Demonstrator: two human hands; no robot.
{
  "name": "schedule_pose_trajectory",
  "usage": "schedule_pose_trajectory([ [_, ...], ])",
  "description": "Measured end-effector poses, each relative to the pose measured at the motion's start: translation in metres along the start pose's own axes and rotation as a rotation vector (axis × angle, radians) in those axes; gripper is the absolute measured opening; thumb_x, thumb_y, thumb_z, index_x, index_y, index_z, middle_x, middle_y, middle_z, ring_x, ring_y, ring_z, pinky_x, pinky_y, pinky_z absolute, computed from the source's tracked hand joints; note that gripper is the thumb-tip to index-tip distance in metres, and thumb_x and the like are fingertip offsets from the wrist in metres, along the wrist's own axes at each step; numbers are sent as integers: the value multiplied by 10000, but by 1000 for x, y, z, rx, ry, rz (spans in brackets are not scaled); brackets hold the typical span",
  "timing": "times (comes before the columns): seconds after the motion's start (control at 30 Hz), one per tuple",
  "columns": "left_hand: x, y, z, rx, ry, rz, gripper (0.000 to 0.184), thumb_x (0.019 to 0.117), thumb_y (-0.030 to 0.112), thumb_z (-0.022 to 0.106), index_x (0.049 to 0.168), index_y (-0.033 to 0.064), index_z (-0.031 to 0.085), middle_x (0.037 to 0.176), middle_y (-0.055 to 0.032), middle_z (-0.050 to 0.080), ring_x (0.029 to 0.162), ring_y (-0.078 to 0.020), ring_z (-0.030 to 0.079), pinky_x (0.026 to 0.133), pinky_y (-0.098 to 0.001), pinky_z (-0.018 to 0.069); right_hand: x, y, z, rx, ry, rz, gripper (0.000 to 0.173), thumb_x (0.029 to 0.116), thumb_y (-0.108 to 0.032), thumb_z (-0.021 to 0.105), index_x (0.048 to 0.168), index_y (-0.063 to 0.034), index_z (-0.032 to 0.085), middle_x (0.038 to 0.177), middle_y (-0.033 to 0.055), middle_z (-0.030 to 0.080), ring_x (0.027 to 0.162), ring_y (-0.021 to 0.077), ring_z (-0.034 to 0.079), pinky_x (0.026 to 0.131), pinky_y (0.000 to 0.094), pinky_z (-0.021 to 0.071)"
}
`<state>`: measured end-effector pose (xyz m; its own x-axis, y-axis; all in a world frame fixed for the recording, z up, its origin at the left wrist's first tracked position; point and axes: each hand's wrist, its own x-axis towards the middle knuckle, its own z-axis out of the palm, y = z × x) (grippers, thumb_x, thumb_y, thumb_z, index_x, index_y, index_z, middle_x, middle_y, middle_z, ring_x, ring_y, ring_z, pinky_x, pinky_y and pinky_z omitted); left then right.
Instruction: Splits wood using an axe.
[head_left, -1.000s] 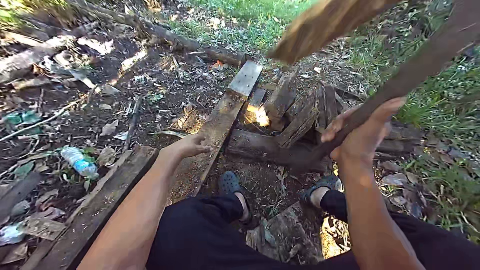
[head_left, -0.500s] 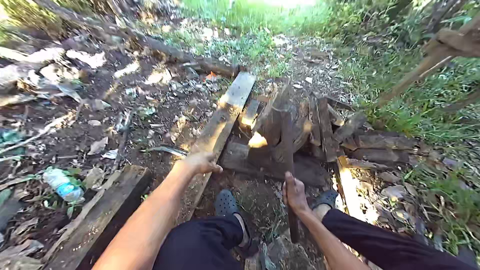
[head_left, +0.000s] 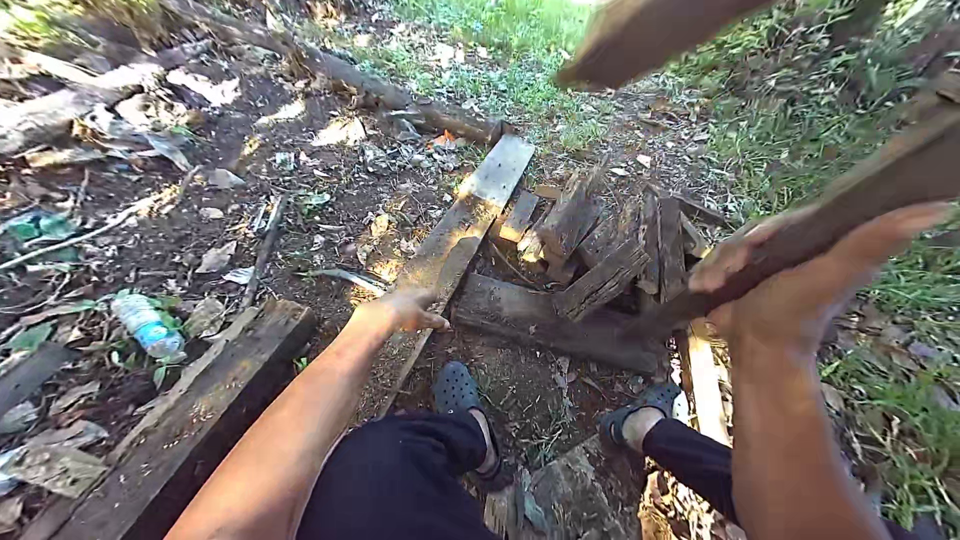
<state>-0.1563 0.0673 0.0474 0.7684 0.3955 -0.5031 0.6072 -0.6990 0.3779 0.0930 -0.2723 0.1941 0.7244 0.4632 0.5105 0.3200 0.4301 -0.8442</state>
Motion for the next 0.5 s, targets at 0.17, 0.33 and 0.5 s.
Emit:
schedule_pose_trajectory([
  [0.17,5,6,-1,25,-15,5,648,916,554,727,1367,101,628,1213,-171,702,1149,-356,663,1012,-640,488,99,-11,25,271,-96,-400,599,1071,-480,81,823,-120,490,555,29,551,438,183,575,427,356,551],
  [0.33,4,5,-3,47,-27,-19,651,901,553,744,1378,126,626,1228,-161,699,1187,-359,643,1033,-651,465,-79,131,7,-259,-82,293,863,903,-878,184,851,-100,554,561,35,549,421,186,547,407,402,516],
  [0.5,3,2,-13,2,19,9,652,922,529,727,1399,99,613,1275,-200,681,1201,-380,644,1055,-649,456,-151,182,-1,-338,19,782,756,1008,-728,321,747,-64,572,505,30,514,365,168,504,356,369,490],
])
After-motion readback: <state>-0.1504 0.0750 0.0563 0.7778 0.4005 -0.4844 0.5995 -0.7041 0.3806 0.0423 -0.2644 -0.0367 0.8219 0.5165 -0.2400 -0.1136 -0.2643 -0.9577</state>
